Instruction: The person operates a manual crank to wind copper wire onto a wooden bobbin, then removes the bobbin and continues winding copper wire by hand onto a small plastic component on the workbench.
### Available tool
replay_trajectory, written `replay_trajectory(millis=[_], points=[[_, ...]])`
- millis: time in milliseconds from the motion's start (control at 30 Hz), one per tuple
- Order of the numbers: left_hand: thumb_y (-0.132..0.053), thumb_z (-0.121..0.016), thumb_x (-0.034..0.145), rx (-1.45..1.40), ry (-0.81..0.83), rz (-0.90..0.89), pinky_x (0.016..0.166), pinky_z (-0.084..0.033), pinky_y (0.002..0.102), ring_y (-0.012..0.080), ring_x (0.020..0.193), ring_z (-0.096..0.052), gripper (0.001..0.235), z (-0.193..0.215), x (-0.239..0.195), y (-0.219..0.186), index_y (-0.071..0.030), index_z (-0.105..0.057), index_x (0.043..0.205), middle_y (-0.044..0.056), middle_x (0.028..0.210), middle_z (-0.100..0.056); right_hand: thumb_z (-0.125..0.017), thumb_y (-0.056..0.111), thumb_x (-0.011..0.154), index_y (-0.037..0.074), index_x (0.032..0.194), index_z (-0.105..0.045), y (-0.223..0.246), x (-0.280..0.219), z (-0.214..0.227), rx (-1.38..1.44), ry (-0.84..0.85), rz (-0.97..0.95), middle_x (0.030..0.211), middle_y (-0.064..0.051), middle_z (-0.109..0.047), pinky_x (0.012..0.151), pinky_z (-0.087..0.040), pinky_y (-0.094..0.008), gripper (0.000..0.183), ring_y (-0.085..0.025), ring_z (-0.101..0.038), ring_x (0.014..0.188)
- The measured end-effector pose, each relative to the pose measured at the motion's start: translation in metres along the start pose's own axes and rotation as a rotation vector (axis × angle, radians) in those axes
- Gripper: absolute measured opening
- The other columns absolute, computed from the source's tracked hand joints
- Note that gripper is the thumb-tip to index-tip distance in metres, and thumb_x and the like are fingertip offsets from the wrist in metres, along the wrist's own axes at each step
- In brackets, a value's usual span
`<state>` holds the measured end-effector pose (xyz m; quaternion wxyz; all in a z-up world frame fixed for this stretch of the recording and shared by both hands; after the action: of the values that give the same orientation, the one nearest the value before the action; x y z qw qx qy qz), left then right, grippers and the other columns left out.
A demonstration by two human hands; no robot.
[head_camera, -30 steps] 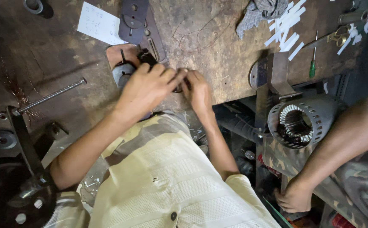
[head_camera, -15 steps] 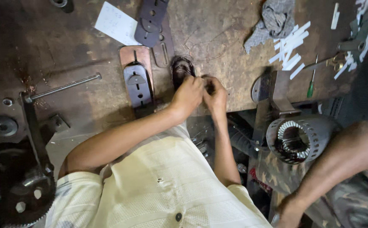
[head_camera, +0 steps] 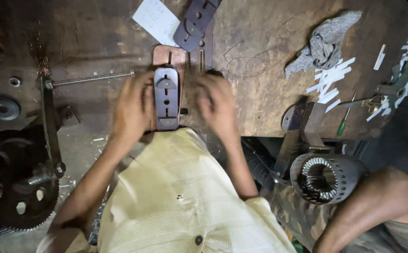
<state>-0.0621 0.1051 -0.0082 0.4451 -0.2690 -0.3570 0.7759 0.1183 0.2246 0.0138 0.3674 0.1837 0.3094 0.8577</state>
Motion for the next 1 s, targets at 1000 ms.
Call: replay_trajectory(millis=[1000], points=[[-0.002,-0.071,0.096,-0.148,0.061,0.020,0.093,-0.055,0.039,0.0337,0.111,-0.067,0.034,-0.013,-0.006,0.012,-0.004,-0.067,0.130,0.016,0.129,-0.064,-0.085,0.011,0.093,-0.003,0.109,-0.072,-0.084,0.112,0.056,0.018,-0.225,0.101,0.100,-0.012,-0.076,0.077,-0.064,-0.034,0.025,-0.021,-0.076,0.091]])
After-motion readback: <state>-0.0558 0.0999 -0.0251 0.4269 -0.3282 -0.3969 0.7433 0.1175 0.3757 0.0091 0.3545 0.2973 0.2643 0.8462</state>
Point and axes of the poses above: each hand's wrist, its own x-axis towards the middle knuckle, its own z-axis out of the back of the hand, y = z × x, the point moved 8 cm from there along x, towards the middle knuckle
